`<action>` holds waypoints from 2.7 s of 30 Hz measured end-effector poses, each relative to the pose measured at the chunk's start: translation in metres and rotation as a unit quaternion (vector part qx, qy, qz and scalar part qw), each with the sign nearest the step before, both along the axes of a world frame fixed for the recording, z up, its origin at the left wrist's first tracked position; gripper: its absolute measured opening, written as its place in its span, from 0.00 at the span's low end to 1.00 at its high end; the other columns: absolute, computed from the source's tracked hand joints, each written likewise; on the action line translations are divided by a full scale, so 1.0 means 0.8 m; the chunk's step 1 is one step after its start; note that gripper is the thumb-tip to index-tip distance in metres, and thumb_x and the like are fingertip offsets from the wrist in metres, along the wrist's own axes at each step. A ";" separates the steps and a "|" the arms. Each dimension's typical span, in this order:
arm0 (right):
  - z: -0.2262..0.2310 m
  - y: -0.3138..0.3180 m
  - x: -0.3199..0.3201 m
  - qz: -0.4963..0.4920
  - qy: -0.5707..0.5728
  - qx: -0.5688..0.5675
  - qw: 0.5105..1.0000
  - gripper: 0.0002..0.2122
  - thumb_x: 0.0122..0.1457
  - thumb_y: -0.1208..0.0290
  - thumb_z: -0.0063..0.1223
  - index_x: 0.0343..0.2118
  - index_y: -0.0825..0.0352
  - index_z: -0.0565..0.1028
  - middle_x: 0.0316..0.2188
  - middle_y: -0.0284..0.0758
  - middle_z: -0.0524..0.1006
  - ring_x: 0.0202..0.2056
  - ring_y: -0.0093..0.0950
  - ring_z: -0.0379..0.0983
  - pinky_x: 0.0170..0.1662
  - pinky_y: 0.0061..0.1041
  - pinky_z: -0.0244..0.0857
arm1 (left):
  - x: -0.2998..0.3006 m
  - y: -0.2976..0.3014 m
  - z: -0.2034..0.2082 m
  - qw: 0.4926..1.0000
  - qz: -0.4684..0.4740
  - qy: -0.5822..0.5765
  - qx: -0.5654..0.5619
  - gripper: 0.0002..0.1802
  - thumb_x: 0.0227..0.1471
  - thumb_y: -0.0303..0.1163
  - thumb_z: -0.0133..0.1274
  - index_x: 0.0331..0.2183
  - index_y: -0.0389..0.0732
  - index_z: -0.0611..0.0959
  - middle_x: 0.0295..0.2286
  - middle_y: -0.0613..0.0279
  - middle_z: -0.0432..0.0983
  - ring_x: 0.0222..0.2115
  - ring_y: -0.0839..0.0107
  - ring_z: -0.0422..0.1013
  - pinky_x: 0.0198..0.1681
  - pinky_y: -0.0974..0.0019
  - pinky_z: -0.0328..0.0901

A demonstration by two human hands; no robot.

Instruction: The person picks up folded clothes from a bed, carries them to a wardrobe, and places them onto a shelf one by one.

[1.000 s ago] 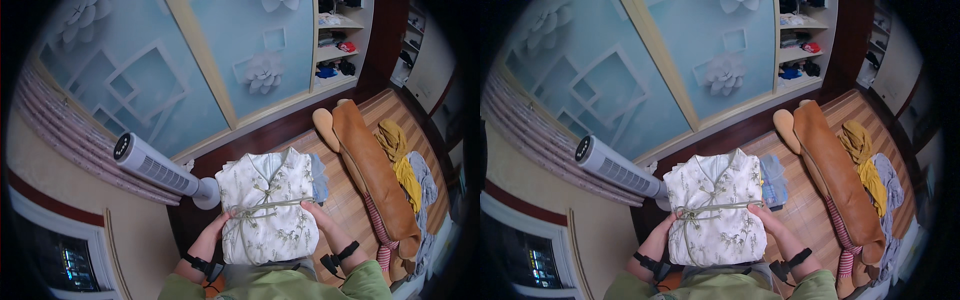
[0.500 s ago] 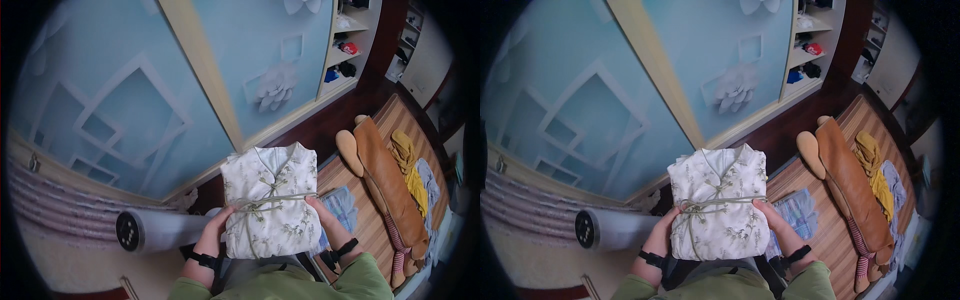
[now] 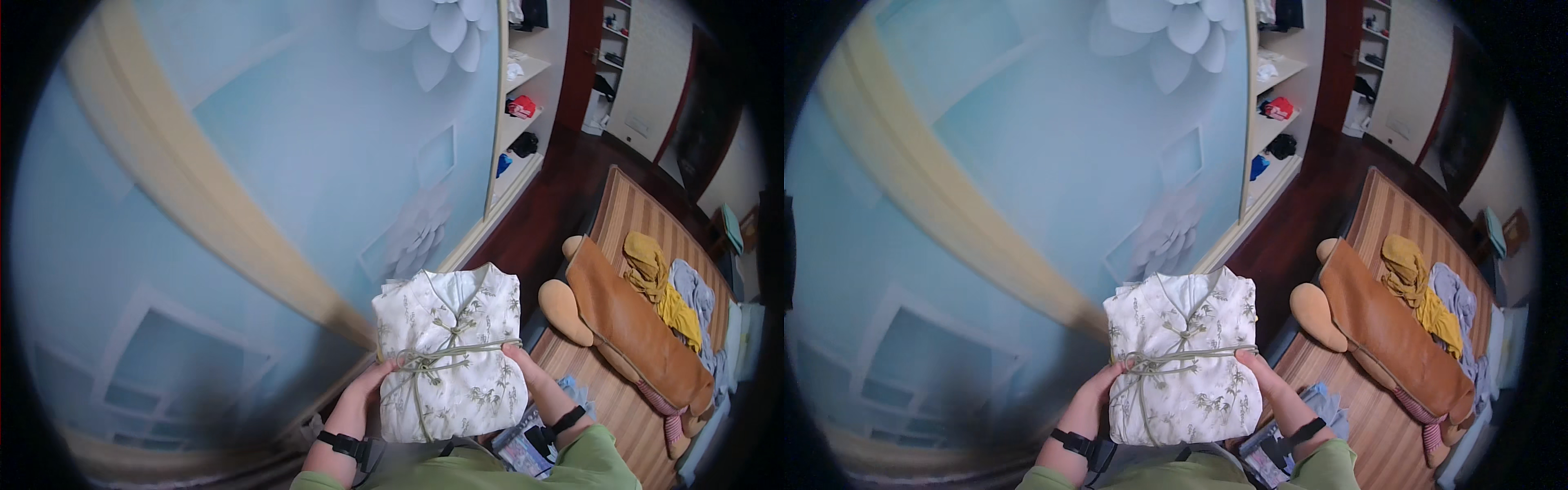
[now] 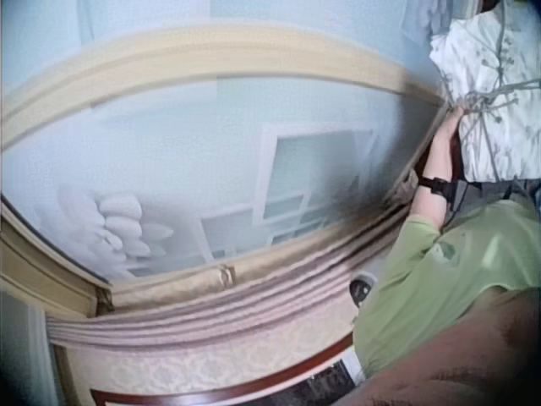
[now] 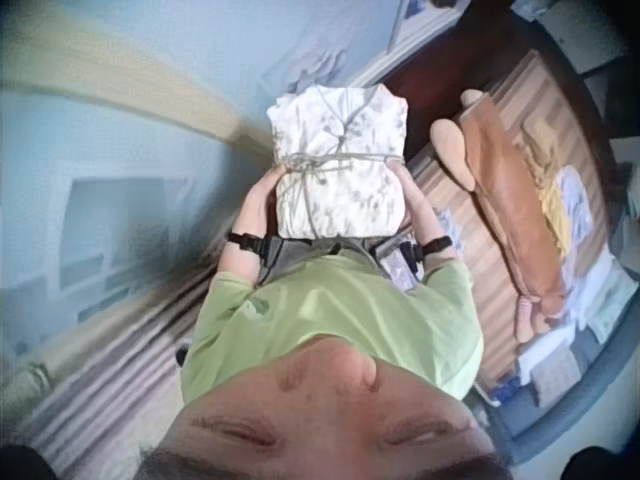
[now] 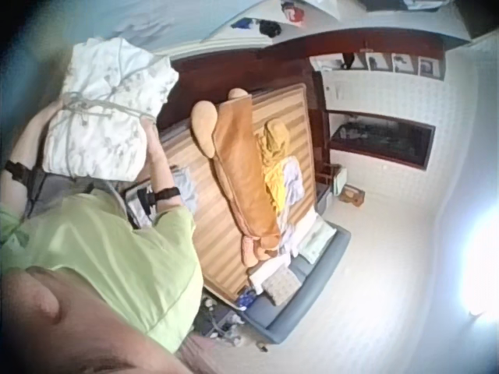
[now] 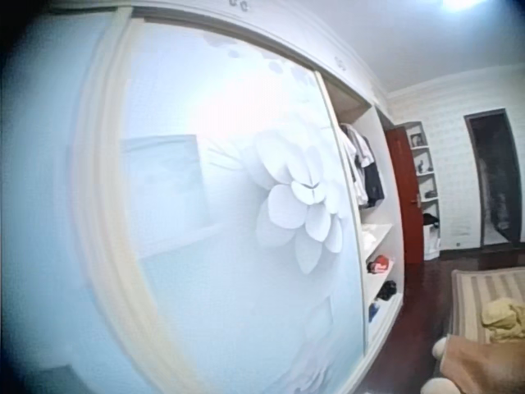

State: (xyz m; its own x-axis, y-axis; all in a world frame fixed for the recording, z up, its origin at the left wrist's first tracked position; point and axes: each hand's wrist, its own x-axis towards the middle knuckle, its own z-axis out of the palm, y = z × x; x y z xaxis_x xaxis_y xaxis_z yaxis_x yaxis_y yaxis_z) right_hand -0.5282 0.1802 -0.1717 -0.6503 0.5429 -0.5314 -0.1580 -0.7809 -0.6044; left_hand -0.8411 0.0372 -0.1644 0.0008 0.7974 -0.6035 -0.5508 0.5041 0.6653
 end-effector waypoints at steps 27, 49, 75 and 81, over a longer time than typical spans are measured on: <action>0.037 0.446 0.090 -0.448 -0.020 0.007 0.894 0.27 0.52 0.55 0.50 0.49 0.71 0.65 0.45 0.41 0.71 0.44 0.32 0.70 0.48 0.29 0.63 | 0.115 0.819 0.015 0.904 -0.425 -0.034 -0.026 0.31 0.42 0.48 0.60 0.43 0.38 0.75 0.40 0.60 0.73 0.41 0.71 0.69 0.46 0.64 0.64; -0.038 1.359 0.201 -0.132 0.004 0.045 0.990 0.31 0.53 0.54 0.51 0.54 0.70 0.59 0.47 0.41 0.69 0.46 0.32 0.68 0.51 0.29 0.62 | 0.188 1.441 -0.025 0.993 -0.045 -0.109 -0.033 0.25 0.51 0.43 0.50 0.47 0.37 0.72 0.43 0.59 0.71 0.44 0.70 0.67 0.50 0.68 0.59; -0.219 1.722 -0.157 0.540 -0.087 0.070 0.834 0.28 0.52 0.49 0.46 0.49 0.67 0.67 0.44 0.39 0.72 0.41 0.34 0.69 0.47 0.33 0.62 | 0.188 1.462 -0.341 0.842 0.535 -0.036 0.055 0.30 0.47 0.50 0.50 0.46 0.38 0.72 0.40 0.60 0.73 0.40 0.72 0.70 0.41 0.68 0.66; -0.294 1.713 -0.164 0.560 -0.081 0.079 0.821 0.27 0.52 0.49 0.46 0.49 0.67 0.67 0.44 0.39 0.72 0.41 0.34 0.69 0.47 0.33 0.62 | 0.243 1.492 -0.402 0.851 0.512 -0.112 0.020 0.29 0.45 0.50 0.49 0.45 0.40 0.72 0.39 0.58 0.72 0.38 0.67 0.70 0.42 0.64 0.65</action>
State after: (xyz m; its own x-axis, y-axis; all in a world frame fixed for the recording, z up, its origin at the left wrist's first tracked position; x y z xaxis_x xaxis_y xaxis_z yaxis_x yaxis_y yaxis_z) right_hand -0.6593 1.5503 -0.4071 -0.7164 -0.2769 -0.6404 0.6977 -0.2918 -0.6543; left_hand -0.6466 1.2310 -0.4860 -0.5962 0.4688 -0.6518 -0.8028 -0.3384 0.4909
